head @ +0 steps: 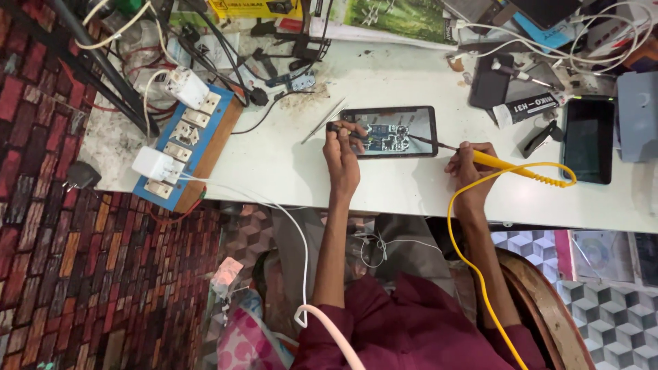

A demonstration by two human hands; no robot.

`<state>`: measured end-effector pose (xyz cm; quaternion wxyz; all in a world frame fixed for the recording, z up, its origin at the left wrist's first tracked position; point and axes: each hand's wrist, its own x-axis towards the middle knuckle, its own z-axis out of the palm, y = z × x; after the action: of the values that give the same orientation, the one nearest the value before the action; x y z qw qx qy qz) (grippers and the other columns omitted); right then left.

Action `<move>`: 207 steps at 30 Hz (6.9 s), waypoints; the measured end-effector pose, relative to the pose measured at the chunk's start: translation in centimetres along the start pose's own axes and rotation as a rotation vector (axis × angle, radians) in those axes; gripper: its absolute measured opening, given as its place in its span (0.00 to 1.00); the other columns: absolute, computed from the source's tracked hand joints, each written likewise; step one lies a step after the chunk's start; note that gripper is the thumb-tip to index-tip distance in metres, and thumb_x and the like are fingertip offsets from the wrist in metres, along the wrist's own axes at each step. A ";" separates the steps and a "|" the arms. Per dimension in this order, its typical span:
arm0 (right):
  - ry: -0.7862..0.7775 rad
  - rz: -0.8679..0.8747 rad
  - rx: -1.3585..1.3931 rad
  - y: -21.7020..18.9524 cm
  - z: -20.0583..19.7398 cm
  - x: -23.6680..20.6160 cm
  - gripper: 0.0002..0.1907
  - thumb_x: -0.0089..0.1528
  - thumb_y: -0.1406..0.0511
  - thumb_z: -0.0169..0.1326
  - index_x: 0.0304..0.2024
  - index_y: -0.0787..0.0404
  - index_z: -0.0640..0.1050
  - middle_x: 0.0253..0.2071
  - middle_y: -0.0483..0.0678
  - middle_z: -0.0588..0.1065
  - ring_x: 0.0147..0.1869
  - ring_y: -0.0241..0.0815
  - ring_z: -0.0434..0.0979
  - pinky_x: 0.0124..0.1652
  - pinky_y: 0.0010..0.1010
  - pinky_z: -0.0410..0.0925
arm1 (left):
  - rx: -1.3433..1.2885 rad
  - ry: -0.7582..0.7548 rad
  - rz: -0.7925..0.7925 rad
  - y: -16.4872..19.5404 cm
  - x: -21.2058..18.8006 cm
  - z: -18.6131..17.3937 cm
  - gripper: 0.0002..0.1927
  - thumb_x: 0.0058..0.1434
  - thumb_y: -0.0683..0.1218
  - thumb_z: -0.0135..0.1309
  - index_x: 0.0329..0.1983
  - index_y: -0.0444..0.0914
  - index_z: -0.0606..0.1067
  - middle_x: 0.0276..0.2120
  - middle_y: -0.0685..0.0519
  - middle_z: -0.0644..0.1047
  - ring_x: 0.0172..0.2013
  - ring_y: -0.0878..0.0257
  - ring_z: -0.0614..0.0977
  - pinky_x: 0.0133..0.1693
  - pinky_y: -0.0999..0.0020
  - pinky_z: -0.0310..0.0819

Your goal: The person uses a soldering iron and tweezers to work on a small electronic circuit board placed on a white table. They repeatedly apply heat and adjust components on the board while seated at a cluttered electronics workbench.

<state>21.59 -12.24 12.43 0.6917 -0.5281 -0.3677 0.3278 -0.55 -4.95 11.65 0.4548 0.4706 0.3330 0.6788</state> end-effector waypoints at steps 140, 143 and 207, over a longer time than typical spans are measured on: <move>-0.046 -0.016 -0.087 -4.0 3.7 -0.2 0.09 0.66 0.66 0.60 0.40 0.64 0.73 0.34 0.47 0.79 0.30 0.30 0.75 0.26 0.18 0.63 | 0.018 -0.077 -0.095 0.6 1.2 0.6 0.11 0.77 0.47 0.40 0.43 0.36 0.68 0.33 0.54 0.76 0.23 0.73 0.65 0.26 0.77 0.60; -0.066 -0.079 -0.104 -3.8 3.8 -0.5 0.10 0.68 0.67 0.61 0.41 0.65 0.73 0.33 0.48 0.76 0.32 0.31 0.75 0.32 0.20 0.66 | 0.054 -0.072 -0.062 0.7 1.5 0.4 0.11 0.78 0.47 0.39 0.44 0.36 0.68 0.34 0.53 0.77 0.24 0.73 0.66 0.27 0.76 0.61; -0.157 -0.071 -0.047 -3.1 4.2 -0.3 0.10 0.69 0.67 0.60 0.44 0.65 0.72 0.37 0.50 0.78 0.38 0.34 0.80 0.41 0.23 0.73 | -0.031 -0.049 -0.070 0.0 2.3 0.1 0.15 0.78 0.55 0.42 0.43 0.39 0.68 0.36 0.58 0.73 0.28 0.74 0.61 0.30 0.77 0.55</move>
<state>18.10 -11.11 16.09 0.6592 -0.5037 -0.4469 0.3347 -0.78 -2.79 12.42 0.4937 0.4681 0.3273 0.6557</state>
